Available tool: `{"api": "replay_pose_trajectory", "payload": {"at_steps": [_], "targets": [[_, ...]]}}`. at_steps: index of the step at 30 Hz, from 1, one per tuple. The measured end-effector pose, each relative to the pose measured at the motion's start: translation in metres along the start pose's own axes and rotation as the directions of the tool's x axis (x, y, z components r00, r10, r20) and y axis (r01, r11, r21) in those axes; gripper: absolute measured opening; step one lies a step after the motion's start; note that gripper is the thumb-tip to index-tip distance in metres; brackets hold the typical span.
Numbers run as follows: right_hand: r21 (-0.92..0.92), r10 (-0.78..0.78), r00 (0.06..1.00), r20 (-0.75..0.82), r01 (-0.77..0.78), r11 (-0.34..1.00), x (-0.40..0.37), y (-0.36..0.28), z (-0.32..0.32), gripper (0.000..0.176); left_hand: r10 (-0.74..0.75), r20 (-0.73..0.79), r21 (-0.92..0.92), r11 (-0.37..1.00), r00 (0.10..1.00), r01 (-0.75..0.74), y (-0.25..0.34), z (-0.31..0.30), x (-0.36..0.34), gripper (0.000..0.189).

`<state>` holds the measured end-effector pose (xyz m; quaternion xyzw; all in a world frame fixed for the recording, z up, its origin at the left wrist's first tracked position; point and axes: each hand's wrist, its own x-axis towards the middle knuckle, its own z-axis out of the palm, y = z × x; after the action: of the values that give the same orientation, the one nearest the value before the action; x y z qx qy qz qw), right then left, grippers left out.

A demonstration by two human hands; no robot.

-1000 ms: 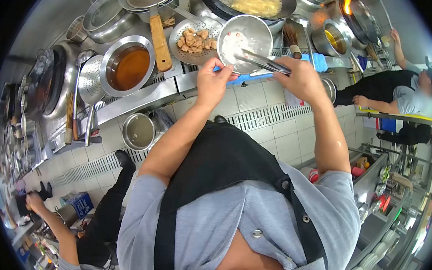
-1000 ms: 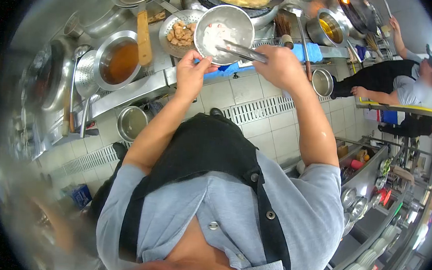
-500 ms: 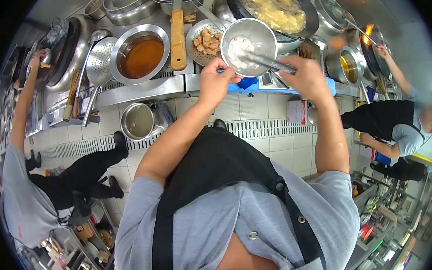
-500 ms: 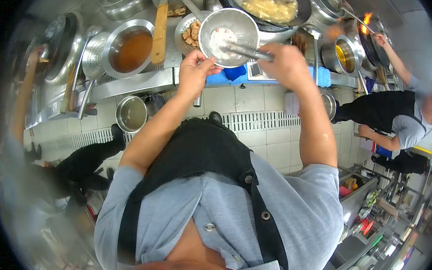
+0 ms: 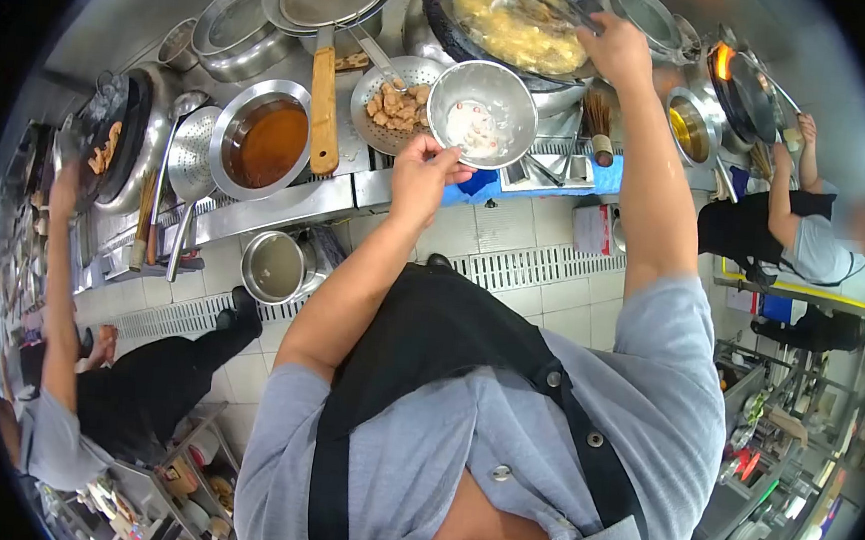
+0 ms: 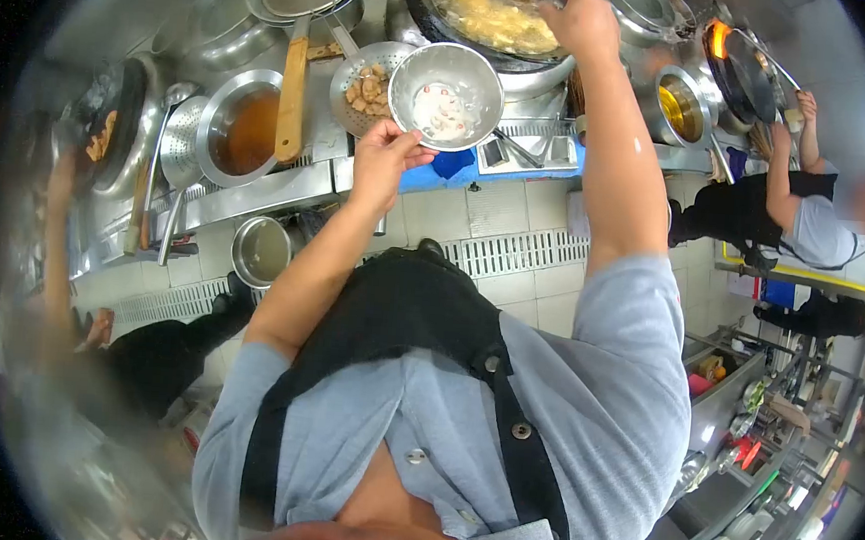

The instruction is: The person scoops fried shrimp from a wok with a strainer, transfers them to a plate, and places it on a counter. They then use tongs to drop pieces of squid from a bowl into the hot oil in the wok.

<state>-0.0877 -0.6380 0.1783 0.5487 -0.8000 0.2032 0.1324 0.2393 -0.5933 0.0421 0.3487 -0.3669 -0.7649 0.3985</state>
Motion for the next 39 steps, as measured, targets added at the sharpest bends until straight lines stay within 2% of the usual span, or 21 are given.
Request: {"api": "replay_pose_trajectory", "payload": {"at_steps": [3, 5, 7, 9, 10, 12, 15, 18, 19, 21, 23, 25, 26, 27, 28, 30, 31, 33, 36, 38, 39], "targets": [[0.055, 0.138, 0.99, 0.021, -0.139, 0.989, 0.001, 0.003, -0.019, 0.059, -0.038, 0.019, -0.014, 0.999, 0.999, 0.038, 0.001, -0.003, -0.011, 0.015], [0.094, 0.124, 0.992, -0.027, -0.121, 0.988, -0.032, -0.007, -0.04, 0.057, -0.066, 0.029, -0.023, 0.998, 0.997, 0.067, -0.003, -0.015, -0.018, 0.014], [0.223, 0.026, 0.999, -0.032, -0.019, 0.975, -0.08, -0.018, -0.067, 0.05, -0.056, 0.021, 0.001, 0.998, 0.998, 0.056, 0.005, -0.02, -0.022, 0.014], [0.297, 0.111, 0.966, 0.232, -0.179, 0.938, -0.131, -0.054, -0.111, 0.048, -0.061, 0.013, 0.026, 0.998, 0.998, 0.061, 0.006, -0.026, -0.028, 0.015], [0.292, 0.116, 0.966, 0.232, -0.183, 0.939, -0.15, -0.06, -0.118, 0.048, -0.009, 0.042, 0.007, 1.0, 0.999, 0.008, 0.007, -0.027, -0.029, 0.016], [0.308, 0.053, 0.908, 0.416, -0.195, 0.931, -0.184, -0.064, -0.121, 0.047, 0.058, 0.084, -0.003, 0.998, 0.995, -0.058, 0.008, -0.029, -0.031, 0.018], [0.19, 0.096, 0.871, 0.483, -0.21, 0.959, -0.213, -0.08, -0.098, 0.037, 0.143, 0.115, 0.033, 0.989, 0.983, -0.147, 0.005, -0.025, -0.037, 0.018], [0.22, -0.056, 0.907, 0.417, -0.041, 0.975, -0.23, -0.094, -0.078, 0.033, 0.136, 0.105, 0.066, 0.988, 0.985, -0.143, -0.001, -0.025, -0.036, 0.018], [0.219, -0.059, 0.909, 0.413, -0.037, 0.975, -0.227, -0.093, -0.079, 0.033, 0.141, 0.106, 0.064, 0.987, 0.984, -0.148, 0.0, -0.027, -0.031, 0.018], [0.39, 0.024, 0.912, 0.409, -0.198, 0.899, -0.224, -0.091, -0.092, 0.034, 0.059, 0.068, 0.031, 0.998, 0.996, -0.061, -0.004, -0.034, -0.03, 0.018], [0.337, 0.123, 0.897, 0.425, -0.283, 0.898, -0.206, -0.088, -0.106, 0.034, 0.027, 0.042, 0.029, 0.999, 0.999, -0.028, -0.003, -0.037, -0.029, 0.018], [0.445, 0.055, 0.946, 0.32, -0.202, 0.872, -0.177, -0.069, -0.099, 0.034, 0.011, 0.015, 0.021, 1.0, 1.0, -0.012, -0.002, -0.036, -0.026, 0.017], [0.425, 0.022, 0.945, 0.326, -0.168, 0.89, -0.154, -0.057, -0.09, 0.038, -0.009, 0.007, 0.005, 1.0, 1.0, 0.009, -0.003, -0.037, -0.028, 0.017], [0.199, 0.064, 0.948, 0.31, -0.131, 0.971, -0.126, -0.057, -0.087, 0.044, -0.027, 0.0, -0.01, 1.0, 1.0, 0.027, -0.002, -0.037, -0.028, 0.017], [0.125, -0.015, 0.982, 0.19, -0.009, 0.992, -0.094, -0.033, -0.059, 0.051, -0.03, -0.002, -0.021, 0.999, 1.0, 0.03, -0.001, -0.035, -0.03, 0.017], [0.027, 0.048, 0.998, 0.038, -0.049, 0.998, -0.042, -0.006, -0.02, 0.054, -0.027, -0.012, -0.007, 1.0, 1.0, 0.027, -0.001, -0.034, -0.035, 0.017], [0.031, 0.047, 0.998, 0.037, -0.048, 0.998, -0.031, -0.002, -0.019, 0.054, -0.02, -0.01, 0.004, 1.0, 1.0, 0.02, -0.001, -0.033, -0.035, 0.017], [-0.023, 0.186, 0.983, -0.003, -0.186, 0.982, -0.013, 0.002, -0.024, 0.06, -0.024, -0.005, -0.011, 1.0, 1.0, 0.024, 0.0, -0.034, -0.037, 0.017], [0.046, 0.138, 0.988, -0.071, -0.135, 0.99, -0.035, -0.003, -0.045, 0.057, -0.016, -0.001, -0.028, 0.999, 1.0, 0.015, 0.004, -0.037, -0.039, 0.017], [0.183, 0.064, 0.998, 0.002, -0.064, 0.981, -0.081, -0.03, -0.082, 0.055, -0.014, 0.0, -0.027, 1.0, 1.0, 0.014, 0.001, -0.041, -0.044, 0.018], [0.234, 0.012, 0.995, 0.097, -0.034, 0.972, -0.107, -0.041, -0.096, 0.053, 0.005, 0.012, -0.028, 1.0, 1.0, -0.004, 0.001, -0.041, -0.041, 0.017]]}}
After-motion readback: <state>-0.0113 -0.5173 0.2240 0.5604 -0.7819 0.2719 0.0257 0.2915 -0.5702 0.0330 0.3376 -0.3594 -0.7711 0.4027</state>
